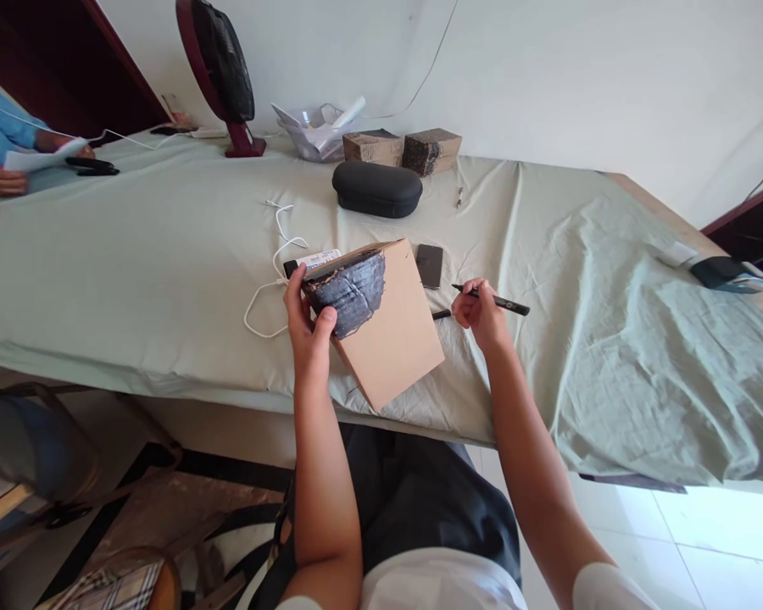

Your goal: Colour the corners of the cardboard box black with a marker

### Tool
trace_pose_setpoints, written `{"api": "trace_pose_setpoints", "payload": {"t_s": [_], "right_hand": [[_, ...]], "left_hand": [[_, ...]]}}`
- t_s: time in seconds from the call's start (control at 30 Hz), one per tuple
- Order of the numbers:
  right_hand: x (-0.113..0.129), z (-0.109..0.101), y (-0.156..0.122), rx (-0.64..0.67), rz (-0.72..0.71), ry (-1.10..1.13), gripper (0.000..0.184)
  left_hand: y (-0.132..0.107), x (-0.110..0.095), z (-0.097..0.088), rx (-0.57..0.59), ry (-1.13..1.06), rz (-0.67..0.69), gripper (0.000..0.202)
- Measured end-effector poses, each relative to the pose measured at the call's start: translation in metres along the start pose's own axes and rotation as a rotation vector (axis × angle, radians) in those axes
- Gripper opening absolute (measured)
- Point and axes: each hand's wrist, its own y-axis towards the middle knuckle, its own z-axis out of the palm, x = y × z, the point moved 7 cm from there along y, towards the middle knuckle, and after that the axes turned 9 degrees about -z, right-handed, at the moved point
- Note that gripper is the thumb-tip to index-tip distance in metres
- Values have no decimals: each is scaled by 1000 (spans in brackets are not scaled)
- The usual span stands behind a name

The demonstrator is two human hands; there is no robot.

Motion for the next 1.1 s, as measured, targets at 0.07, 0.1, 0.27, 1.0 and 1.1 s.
{"api": "trace_pose_setpoints", "payload": {"t_s": [0.07,0.1,0.27,1.0,1.1], "right_hand": [[17,3,-7,-47,-97,-49,51],[29,5,-13,-84,-155,-86,50],[92,37,-43,-171,-419,-140,32],[99,92,-88,-172,-526,-123,5],[96,89,-89,-198,-519,-116,7]], "left_hand": [[-1,-2,0,0,-51,-28,87],[-2,-3,0,3,-64,-41,88],[-6,-16,8,133,-75,-77,101],[-25,-25,32,425,-50,-227,148],[-30,-32,33,465,4,-288,150]]}}
